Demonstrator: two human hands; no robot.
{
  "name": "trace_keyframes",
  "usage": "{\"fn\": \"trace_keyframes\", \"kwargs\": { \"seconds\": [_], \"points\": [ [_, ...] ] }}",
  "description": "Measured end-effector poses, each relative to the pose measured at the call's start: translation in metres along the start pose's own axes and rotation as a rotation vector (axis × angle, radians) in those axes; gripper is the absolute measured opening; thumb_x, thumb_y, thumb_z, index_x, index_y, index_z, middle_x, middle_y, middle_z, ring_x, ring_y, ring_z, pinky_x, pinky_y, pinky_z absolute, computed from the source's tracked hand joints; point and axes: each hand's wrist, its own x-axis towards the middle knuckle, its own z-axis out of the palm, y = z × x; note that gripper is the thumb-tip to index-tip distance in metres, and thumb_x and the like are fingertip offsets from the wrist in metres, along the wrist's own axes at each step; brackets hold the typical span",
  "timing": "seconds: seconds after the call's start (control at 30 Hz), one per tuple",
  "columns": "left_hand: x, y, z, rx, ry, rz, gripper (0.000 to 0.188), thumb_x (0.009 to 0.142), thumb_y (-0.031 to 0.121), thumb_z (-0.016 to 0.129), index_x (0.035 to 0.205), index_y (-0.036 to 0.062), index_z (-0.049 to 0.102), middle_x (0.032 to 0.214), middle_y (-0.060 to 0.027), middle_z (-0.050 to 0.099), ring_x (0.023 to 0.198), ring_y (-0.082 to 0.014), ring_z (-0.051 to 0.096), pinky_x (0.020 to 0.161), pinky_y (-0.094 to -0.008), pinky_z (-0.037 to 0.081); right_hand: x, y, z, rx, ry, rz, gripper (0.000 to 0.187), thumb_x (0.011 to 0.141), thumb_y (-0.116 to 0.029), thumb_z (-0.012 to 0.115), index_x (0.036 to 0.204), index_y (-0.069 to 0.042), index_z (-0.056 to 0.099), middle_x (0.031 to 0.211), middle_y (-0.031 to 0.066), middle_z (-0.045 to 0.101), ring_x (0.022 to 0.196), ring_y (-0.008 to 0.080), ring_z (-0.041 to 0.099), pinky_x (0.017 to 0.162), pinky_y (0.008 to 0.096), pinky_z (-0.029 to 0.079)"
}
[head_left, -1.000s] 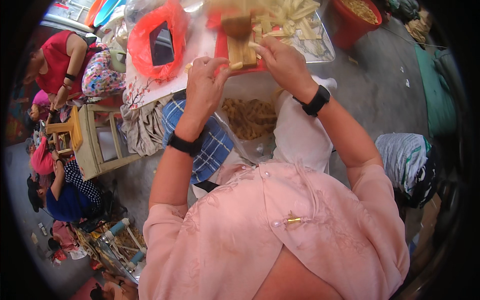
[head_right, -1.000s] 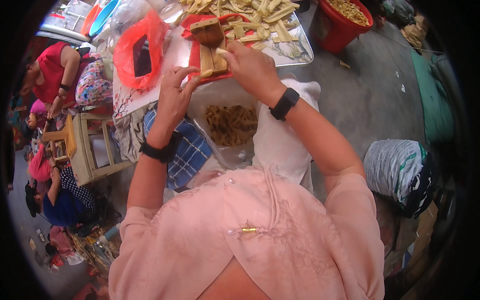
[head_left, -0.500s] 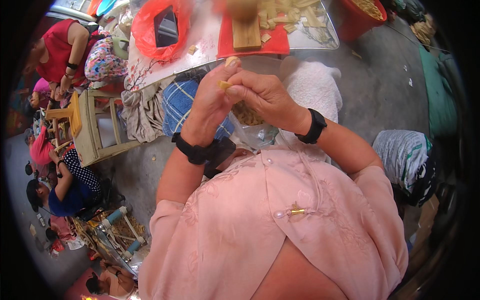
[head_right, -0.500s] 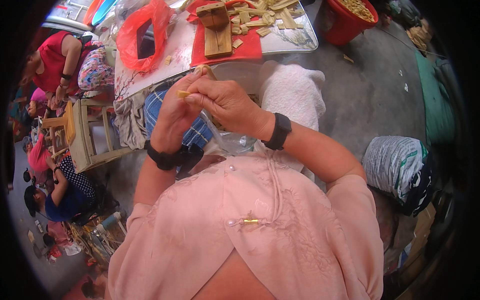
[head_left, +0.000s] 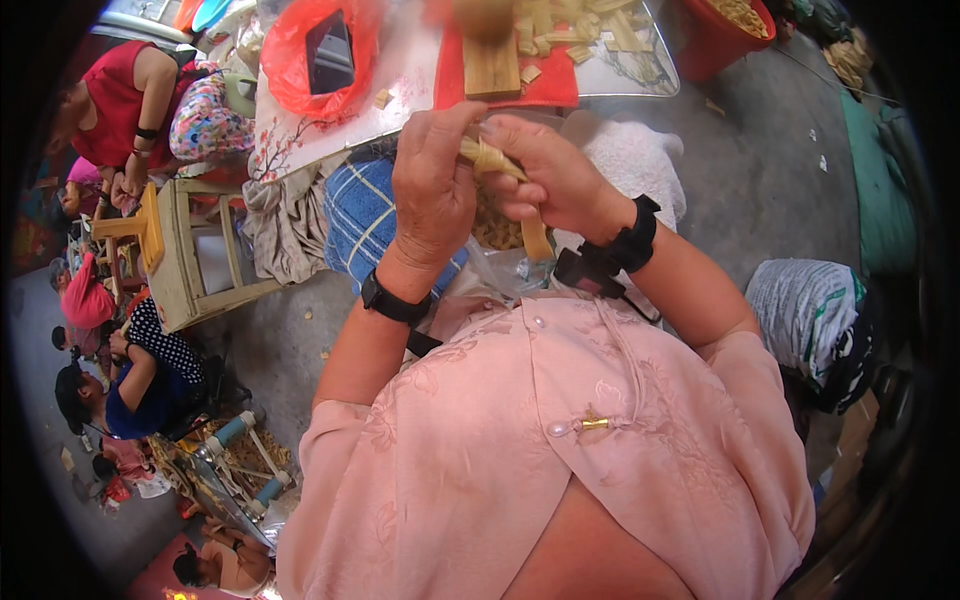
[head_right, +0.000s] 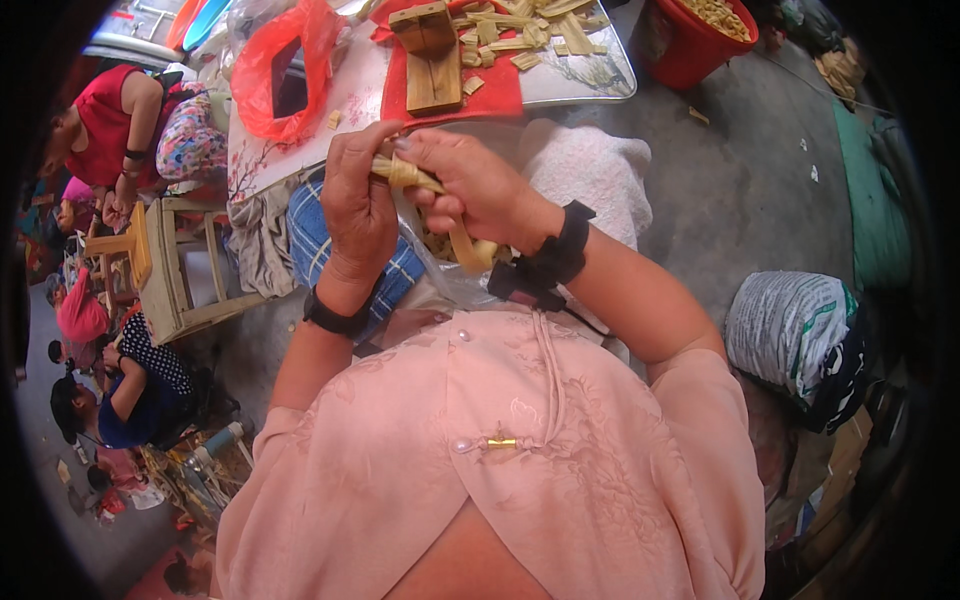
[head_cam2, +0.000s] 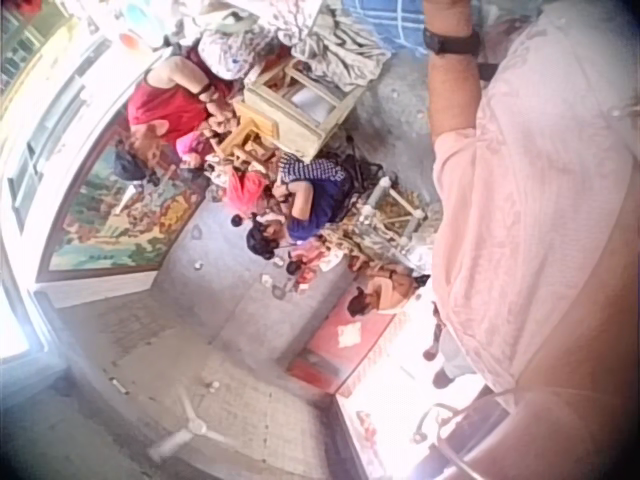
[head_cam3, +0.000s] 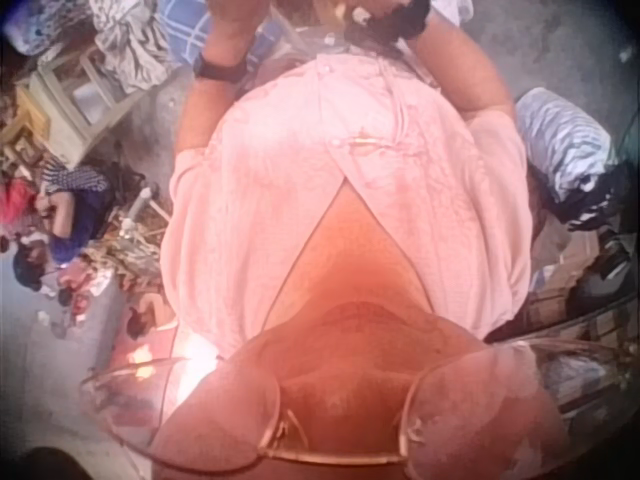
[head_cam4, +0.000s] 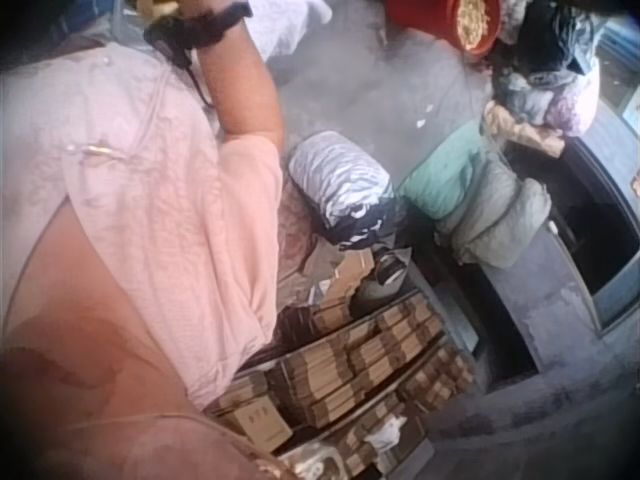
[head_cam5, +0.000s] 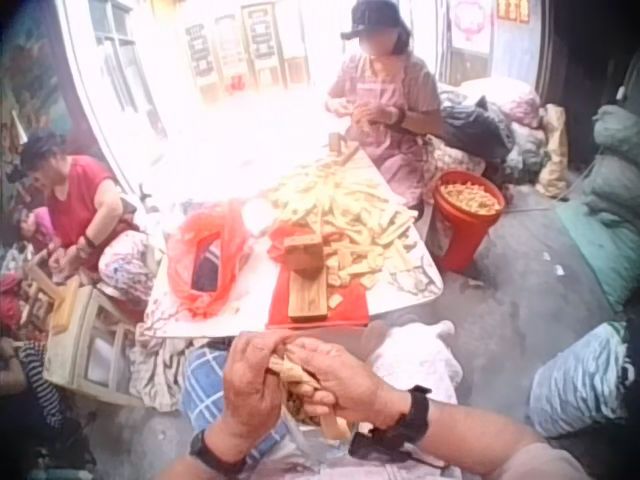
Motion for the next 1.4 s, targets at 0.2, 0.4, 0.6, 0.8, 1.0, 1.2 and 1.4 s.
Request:
{"fn": "trace_keyframes", "kwargs": {
  "seconds": [0.2, 0.4, 0.6, 0.8, 1.0, 1.2, 1.4],
  "points": [
    [-0.001, -0.012, -0.002, 0.026, -0.105, -0.097, 0.021, 0.078, -0.003, 0.048, 0.098, 0.001, 0.054, 0.089, -0.015, 0.053, 0.084, -0.0319, 0.052, 0.074, -0.0379, 0.043, -0.008, 0.002, 0.018, -1.238, 0.22, -0.671, 0.027, 0.093, -0.026, 0.051, 0.093, 0.0, 0.058, 0.074, 0.011, 0.059, 0.064, 0.0209, 0.058, 0.059, 0.0324, 0.044],
    [0.003, -0.006, -0.007, -1.147, -0.22, -0.809, 0.018, 0.089, 0.005, 0.044, 0.103, 0.0004, 0.053, 0.102, -0.0041, 0.055, 0.094, -0.0117, 0.052, 0.08, -0.026, 0.043, -0.009, -0.016, 0.011, -1.3, 0.298, -0.733, 0.019, 0.089, -0.017, 0.058, 0.097, -0.001, 0.063, 0.081, 0.0088, 0.064, 0.073, 0.0159, 0.061, 0.066, 0.0259, 0.046],
    [0.003, -0.014, 0.001, -0.56, -0.112, -0.376, 0.017, 0.094, 0.011, 0.049, 0.101, -0.0023, 0.058, 0.094, -0.003, 0.06, 0.084, -0.0095, 0.055, 0.075, -0.0222, 0.044, -0.013, -0.02, 0.019, -0.8, 0.092, -0.337, 0.019, 0.092, -0.015, 0.055, 0.101, -0.001, 0.065, 0.074, -0.0055, 0.057, 0.06, 0.0016, 0.05, 0.052, 0.0157, 0.039],
    [0.003, 0.0, 0.004, -0.599, -0.029, -0.425, 0.019, 0.092, 0.009, 0.054, 0.105, -0.0031, 0.062, 0.089, -0.0054, 0.065, 0.078, -0.0093, 0.061, 0.071, -0.021, 0.048, -0.01, -0.013, 0.014, -0.82, 0.315, -0.423, 0.016, 0.093, -0.015, 0.053, 0.104, -0.004, 0.054, 0.07, -0.0027, 0.055, 0.055, 0.001, 0.047, 0.045, 0.0158, 0.032],
    [0.016, -0.023, -0.013, -0.501, 0.054, -0.473, 0.011, 0.089, 0.005, 0.057, 0.092, -0.0025, 0.064, 0.077, -0.0027, 0.063, 0.072, -0.0092, 0.058, 0.068, -0.0219, 0.046, -0.028, -0.034, 0.004, -0.89, 0.244, -0.259, 0.013, 0.091, -0.017, 0.055, 0.094, -0.004, 0.054, 0.07, -0.0013, 0.057, 0.061, 0.003, 0.052, 0.052, 0.017, 0.035],
    [0.027, -0.014, -0.011, 0.01, -0.036, -0.07, 0.02, 0.08, 0.005, 0.062, 0.1, 0.0014, 0.06, 0.091, -0.0085, 0.063, 0.08, -0.0186, 0.06, 0.07, -0.0281, 0.047, -0.03, -0.046, 0.003, -0.966, 0.301, -0.262, 0.016, 0.092, -0.017, 0.054, 0.086, -0.003, 0.057, 0.066, -0.0019, 0.056, 0.061, 0.0027, 0.052, 0.054, 0.0171, 0.038],
    [0.018, -0.002, 0.005, 0.241, -0.34, 0.118, 0.02, 0.076, 0.007, 0.052, 0.096, 0.0062, 0.055, 0.087, -0.0106, 0.056, 0.08, -0.0287, 0.057, 0.07, -0.0375, 0.045, -0.017, -0.025, -0.001, -0.988, 0.188, -0.284, 0.016, 0.091, -0.015, 0.053, 0.083, -0.001, 0.056, 0.064, -0.0039, 0.05, 0.055, 0.0037, 0.046, 0.05, 0.0194, 0.037]
  ]
}}
